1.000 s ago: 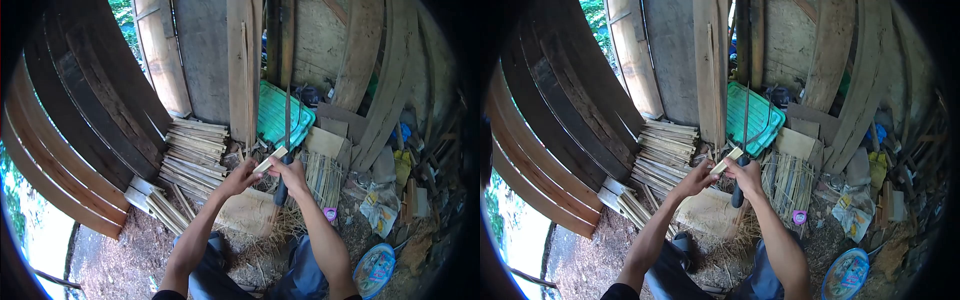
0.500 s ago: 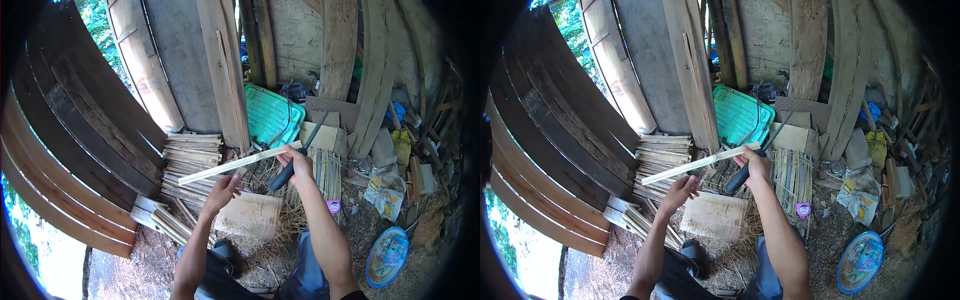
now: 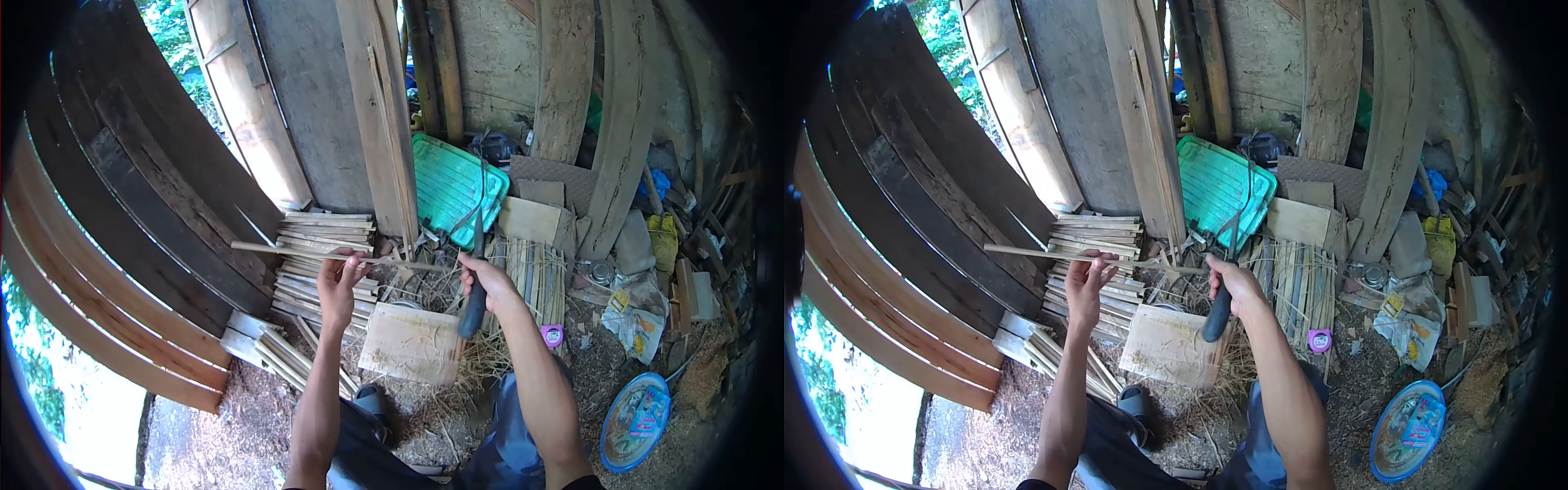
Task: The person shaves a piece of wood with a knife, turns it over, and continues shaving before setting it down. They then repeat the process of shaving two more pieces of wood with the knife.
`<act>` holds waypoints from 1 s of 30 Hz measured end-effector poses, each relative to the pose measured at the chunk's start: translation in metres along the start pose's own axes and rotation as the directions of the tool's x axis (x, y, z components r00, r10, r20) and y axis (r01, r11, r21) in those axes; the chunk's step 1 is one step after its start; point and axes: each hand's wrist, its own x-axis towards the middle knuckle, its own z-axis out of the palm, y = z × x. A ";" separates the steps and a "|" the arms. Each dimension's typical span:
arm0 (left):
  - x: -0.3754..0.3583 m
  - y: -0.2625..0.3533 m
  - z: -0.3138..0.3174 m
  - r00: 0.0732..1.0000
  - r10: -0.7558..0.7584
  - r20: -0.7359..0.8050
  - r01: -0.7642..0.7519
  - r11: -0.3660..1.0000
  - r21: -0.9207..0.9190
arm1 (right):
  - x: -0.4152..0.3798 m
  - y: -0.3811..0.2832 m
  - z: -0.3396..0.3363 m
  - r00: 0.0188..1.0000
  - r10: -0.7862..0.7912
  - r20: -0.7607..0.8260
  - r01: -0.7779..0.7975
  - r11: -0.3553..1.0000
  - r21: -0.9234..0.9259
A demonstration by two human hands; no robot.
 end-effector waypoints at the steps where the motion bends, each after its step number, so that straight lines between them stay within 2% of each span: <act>1: 0.001 -0.003 -0.007 1.000 0.001 0.000 -0.001 0.999 0.054 | -0.005 0.000 0.003 0.999 -0.014 -0.042 0.005 0.979 -0.201; 2: -0.001 -0.006 -0.012 1.000 -0.005 -0.004 0.005 0.998 0.058 | -0.012 0.004 0.008 0.995 -0.081 -0.055 0.056 0.934 -0.353; 4: -0.002 -0.017 -0.021 1.000 -0.021 0.005 0.019 0.975 0.223 | -0.022 0.015 0.015 0.993 -0.113 -0.036 0.079 0.861 -0.503; 5: -0.003 -0.024 -0.024 1.000 -0.026 0.002 0.025 0.974 0.224 | -0.027 0.019 0.018 0.992 -0.127 -0.011 0.098 0.817 -0.569; 8: -0.010 -0.041 -0.029 0.993 -0.117 0.013 0.098 0.878 0.468 | -0.039 0.029 0.027 0.994 -0.092 0.058 0.107 0.749 -0.654; 9: -0.012 -0.042 -0.027 0.996 -0.081 0.031 0.051 0.836 0.547 | -0.041 0.034 0.029 0.994 -0.058 0.097 0.110 0.720 -0.685; 11: -0.014 -0.042 -0.025 0.989 -0.136 0.064 0.068 0.784 0.618 | -0.048 0.035 0.034 0.991 -0.049 0.123 0.123 0.677 -0.726; 12: -0.016 -0.041 -0.023 0.989 -0.138 0.058 0.073 0.784 0.617 | -0.044 0.039 0.033 0.992 -0.038 0.121 0.116 0.656 -0.746; 14: -0.017 -0.038 -0.019 0.996 -0.029 0.083 -0.031 0.772 0.635 | -0.044 0.043 0.035 0.992 -0.023 0.122 0.110 0.629 -0.769; 19: -0.018 -0.020 -0.008 0.997 -0.066 0.031 0.033 0.789 0.613 | -0.044 0.045 0.038 0.996 -0.027 0.090 0.088 0.596 -0.798; 23: -0.012 -0.009 -0.008 0.998 -0.016 0.067 -0.024 0.836 0.548 | -0.049 0.045 0.037 0.996 -0.016 0.082 0.074 0.631 -0.772; 26: -0.005 -0.006 -0.012 0.993 0.117 0.001 -0.106 0.897 0.429 | -0.055 0.049 0.040 0.993 -0.015 0.116 0.104 0.571 -0.815; 28: -0.004 0.003 -0.011 0.988 0.151 -0.034 -0.128 0.922 0.365 | -0.054 0.064 0.038 0.982 -0.033 0.184 0.156 0.687 -0.710; 29: -0.003 0.004 -0.012 0.983 0.181 -0.043 -0.159 0.938 0.308 | -0.056 0.071 0.039 0.982 -0.026 0.186 0.153 0.685 -0.713; 30: -0.001 0.005 -0.012 0.968 0.238 -0.076 -0.202 0.926 0.320 | -0.059 0.081 0.041 0.967 -0.049 0.249 0.193 0.779 -0.597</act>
